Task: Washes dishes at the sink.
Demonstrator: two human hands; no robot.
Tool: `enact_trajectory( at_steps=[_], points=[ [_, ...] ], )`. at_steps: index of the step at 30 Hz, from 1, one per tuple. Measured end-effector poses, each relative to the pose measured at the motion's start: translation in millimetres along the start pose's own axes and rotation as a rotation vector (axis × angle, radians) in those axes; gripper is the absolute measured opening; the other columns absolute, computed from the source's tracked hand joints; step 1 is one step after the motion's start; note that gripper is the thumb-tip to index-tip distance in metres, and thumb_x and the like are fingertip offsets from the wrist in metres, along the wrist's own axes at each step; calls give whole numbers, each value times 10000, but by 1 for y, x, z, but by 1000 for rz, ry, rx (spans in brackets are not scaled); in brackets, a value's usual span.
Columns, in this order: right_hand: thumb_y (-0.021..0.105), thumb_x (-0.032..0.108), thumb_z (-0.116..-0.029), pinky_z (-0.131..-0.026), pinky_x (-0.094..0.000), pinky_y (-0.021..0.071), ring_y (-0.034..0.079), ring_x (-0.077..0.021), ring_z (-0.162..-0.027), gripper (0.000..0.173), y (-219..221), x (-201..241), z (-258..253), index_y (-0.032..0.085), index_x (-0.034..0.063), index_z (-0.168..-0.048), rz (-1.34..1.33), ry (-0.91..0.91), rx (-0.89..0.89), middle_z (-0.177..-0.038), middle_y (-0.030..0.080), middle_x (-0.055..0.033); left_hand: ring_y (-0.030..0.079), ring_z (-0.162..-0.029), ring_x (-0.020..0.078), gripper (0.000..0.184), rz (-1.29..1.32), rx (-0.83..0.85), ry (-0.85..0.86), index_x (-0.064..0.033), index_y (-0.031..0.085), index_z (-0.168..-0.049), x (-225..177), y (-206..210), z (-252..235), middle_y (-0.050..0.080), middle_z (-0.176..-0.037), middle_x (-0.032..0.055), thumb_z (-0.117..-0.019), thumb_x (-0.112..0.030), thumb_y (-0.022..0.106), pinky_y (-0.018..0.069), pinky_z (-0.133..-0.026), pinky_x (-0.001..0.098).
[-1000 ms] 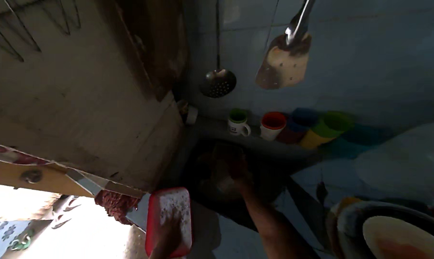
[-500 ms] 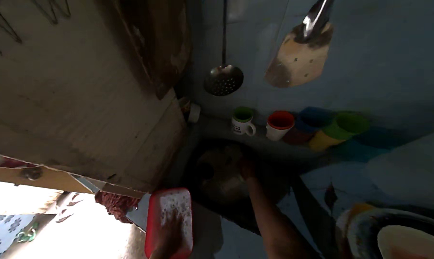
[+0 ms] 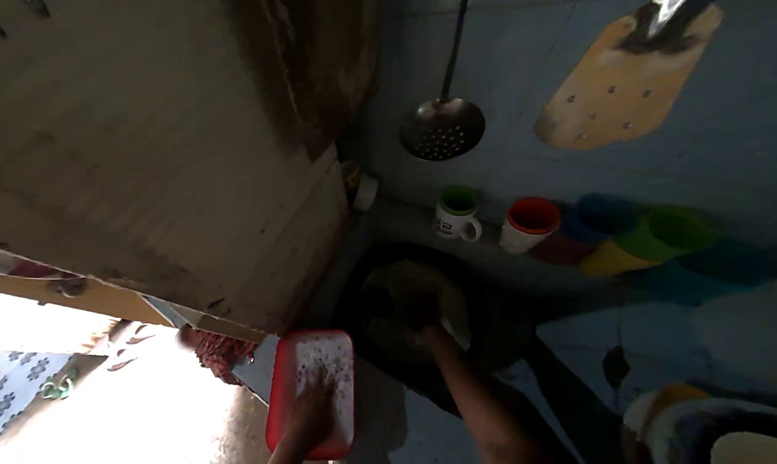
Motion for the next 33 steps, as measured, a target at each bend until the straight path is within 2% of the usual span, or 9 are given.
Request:
enact_trajectory(
  at_steps=[4, 7, 15, 19, 22, 24, 26, 30, 33],
  points=[
    [595, 183, -1013, -1147, -580, 357, 470, -424, -1386, 473, -42, 52, 31, 534, -3, -1444, -18, -133, -14, -1471, 519, -250, 175, -1560, 435, 675, 19, 2, 16, -58, 291, -1612, 2, 2, -3, 92, -1702, 238, -1004, -127, 574, 225, -1246, 544],
    [623, 227, -1006, -1126, -580, 395, 512, -403, -1354, 478, -25, 66, 28, 551, 72, -1453, -20, -279, 46, -1448, 556, -212, 182, -1557, 439, 678, 17, 0, 33, -46, 286, -1611, 3, 3, -4, 98, -1695, 256, -1001, -123, 572, 214, -1251, 542],
    [608, 151, -1016, -1143, -576, 365, 474, -421, -1384, 451, -9, 72, 26, 539, -12, -1430, -53, -276, 74, -1479, 507, -255, 187, -1561, 420, 618, 30, -9, 53, -52, 277, -1615, 1, 0, -1, 102, -1701, 238, -1045, -135, 500, 211, -1259, 511],
    [539, 218, -1069, -1092, -423, 447, 585, -294, -1259, 406, -79, 49, 70, 579, -65, -1358, -653, -247, -75, -1368, 594, -250, 177, -1557, 442, 616, 9, -59, 84, -53, 331, -1597, 1, 2, -8, 136, -1695, 241, -1021, -122, 539, 230, -1238, 575],
    [511, 66, -1054, -896, -295, 527, 614, -153, -1052, 385, -98, 28, 105, 462, -76, -1408, -1383, -126, -170, -1277, 592, -168, 140, -1552, 480, 497, 52, -323, 227, -98, 541, -1490, -2, -1, -5, 302, -1636, 267, -1005, -196, 590, 53, -1224, 692],
    [406, 129, -1079, -741, -383, 588, 661, -191, -869, 296, -81, 15, 107, 479, 12, -1341, -1811, -66, -142, -1076, 625, -119, 227, -1527, 479, 488, 23, -384, 253, -195, 546, -1500, -8, -4, 3, 352, -1625, 227, -1025, -304, 568, 156, -1191, 708],
    [361, 217, -1083, -742, -437, 596, 672, -233, -854, 270, -62, 10, 112, 514, 51, -1231, -2062, -62, -94, -1004, 643, -117, 293, -1505, 459, 499, -31, -292, 254, -169, 522, -1516, -12, -4, 10, 371, -1618, 213, -1029, -267, 568, 254, -1179, 670],
    [411, 124, -1054, -672, -324, 597, 669, -144, -710, 149, -36, 19, 134, 548, 64, -1053, -2118, -54, -156, -817, 655, -47, 424, -1432, 436, 485, -38, -197, 341, -80, 585, -1432, -6, -5, 6, 479, -1523, 233, -951, -21, 613, 388, -1146, 588],
    [480, 16, -1011, -649, -257, 582, 652, -98, -703, 136, -34, 34, 160, 503, 59, -1138, -2002, -41, -151, -849, 638, -39, 555, -1318, 389, 431, 340, -252, 472, 25, 612, -1355, 10, -30, 5, 591, -1386, 261, -947, -86, 693, 412, -1148, 522]
  ],
)
Point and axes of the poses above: each hand's wrist, its own z-axis away from the middle knuckle, its own y-axis out of the palm, x = y × z, the point moved 4 cm from there along -z, towards the middle knuckle
